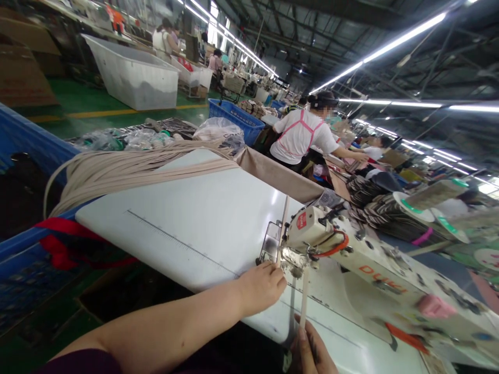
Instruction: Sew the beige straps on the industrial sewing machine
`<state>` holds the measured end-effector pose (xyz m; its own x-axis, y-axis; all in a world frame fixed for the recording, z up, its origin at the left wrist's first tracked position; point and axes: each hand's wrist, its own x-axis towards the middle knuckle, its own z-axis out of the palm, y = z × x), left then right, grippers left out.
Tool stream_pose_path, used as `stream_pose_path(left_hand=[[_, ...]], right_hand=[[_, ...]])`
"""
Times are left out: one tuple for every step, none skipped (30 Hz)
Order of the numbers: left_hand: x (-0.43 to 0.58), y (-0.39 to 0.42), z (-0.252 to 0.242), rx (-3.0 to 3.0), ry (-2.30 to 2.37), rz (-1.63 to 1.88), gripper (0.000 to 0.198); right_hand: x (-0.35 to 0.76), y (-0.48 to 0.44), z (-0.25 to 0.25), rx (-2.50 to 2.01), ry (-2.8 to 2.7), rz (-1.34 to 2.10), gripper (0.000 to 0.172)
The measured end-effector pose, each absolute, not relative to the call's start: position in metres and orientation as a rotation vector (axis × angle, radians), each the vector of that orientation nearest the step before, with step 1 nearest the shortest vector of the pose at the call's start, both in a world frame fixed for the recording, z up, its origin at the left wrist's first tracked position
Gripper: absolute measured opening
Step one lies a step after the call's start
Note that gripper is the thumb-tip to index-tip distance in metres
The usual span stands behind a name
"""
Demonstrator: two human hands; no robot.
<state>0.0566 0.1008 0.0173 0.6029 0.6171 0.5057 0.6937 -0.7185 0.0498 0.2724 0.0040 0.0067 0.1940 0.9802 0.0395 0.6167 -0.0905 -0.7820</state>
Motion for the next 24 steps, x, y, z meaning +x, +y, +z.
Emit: stream_pose_path(left_hand=[[0.057,0.101,0.017,-2.677,-1.099,-0.752,0.016],[0.057,0.101,0.016,-2.681,-1.097,-0.748,0.017],[0.057,0.101,0.016,-2.685,-1.098,-0.741,0.017],[0.057,0.101,0.016,-2.689,-1.102,-0.734,0.017],[0.057,0.101,0.016,-2.694,-1.11,-0.724,0.017],[0.057,0.101,0.016,-2.702,-1.121,-0.715,0.017],[0.056,0.101,0.017,-2.708,-1.138,-0.71,0.016],[0.056,0.101,0.017,-2.713,-1.163,-0.71,0.016],[0.056,0.101,0.017,-2.718,-1.194,-0.717,0.016],[0.055,0.101,0.017,-2.726,-1.228,-0.731,0.016],[0.055,0.102,0.016,-2.735,-1.264,-0.753,0.017],[0.054,0.103,0.015,-2.743,-1.302,-0.782,0.019],[0.054,0.104,0.013,-2.751,-1.337,-0.814,0.021],[0.053,0.106,0.012,-2.758,-1.369,-0.846,0.024],[0.053,0.108,0.01,-2.762,-1.402,-0.875,0.027],[0.052,0.11,0.009,-2.765,-1.438,-0.898,0.028],[0.051,0.113,0.008,-2.77,-1.474,-0.915,0.029],[0.051,0.115,0.008,-2.779,-1.508,-0.925,0.028],[0.051,0.117,0.009,-2.788,-1.541,-0.931,0.026],[0.05,0.119,0.01,-2.796,-1.574,-0.937,0.024],[0.05,0.121,0.011,-2.802,-1.604,-0.94,0.023],[0.05,0.122,0.013,-2.805,-1.632,-0.941,0.022],[0.05,0.123,0.014,-2.806,-1.657,-0.938,0.022],[0.05,0.123,0.015,-2.805,-1.679,-0.934,0.022]], right_hand=[[0.272,0.003,0.008,-1.79,-1.501,0.684,0.072],[0.271,0.002,0.009,-1.789,-1.502,0.692,0.071],[0.27,0.001,0.012,-1.787,-1.508,0.703,0.069],[0.27,0.001,0.014,-1.785,-1.521,0.72,0.068],[0.27,0.0,0.017,-1.782,-1.538,0.738,0.068],[0.27,0.0,0.019,-1.78,-1.553,0.752,0.068],[0.271,0.0,0.021,-1.78,-1.569,0.766,0.068],[0.271,0.0,0.023,-1.782,-1.582,0.774,0.068],[0.272,-0.001,0.024,-1.786,-1.588,0.774,0.067],[0.272,-0.001,0.024,-1.791,-1.588,0.766,0.067],[0.272,-0.001,0.023,-1.794,-1.585,0.758,0.066],[0.271,-0.001,0.022,-1.791,-1.582,0.751,0.066],[0.271,-0.002,0.021,-1.782,-1.576,0.743,0.066],[0.27,-0.002,0.019,-1.769,-1.567,0.733,0.065],[0.269,-0.002,0.018,-1.751,-1.562,0.732,0.065],[0.268,-0.001,0.017,-1.732,-1.561,0.738,0.063],[0.267,-0.001,0.017,-1.712,-1.562,0.745,0.062],[0.266,-0.001,0.017,-1.693,-1.564,0.754,0.06],[0.264,-0.001,0.018,-1.678,-1.568,0.767,0.058],[0.263,-0.001,0.02,-1.67,-1.57,0.778,0.056],[0.262,-0.001,0.022,-1.667,-1.572,0.789,0.055],[0.261,-0.001,0.024,-1.667,-1.575,0.798,0.055],[0.26,-0.001,0.026,-1.668,-1.58,0.805,0.054],[0.259,-0.001,0.028,-1.668,-1.587,0.813,0.055]])
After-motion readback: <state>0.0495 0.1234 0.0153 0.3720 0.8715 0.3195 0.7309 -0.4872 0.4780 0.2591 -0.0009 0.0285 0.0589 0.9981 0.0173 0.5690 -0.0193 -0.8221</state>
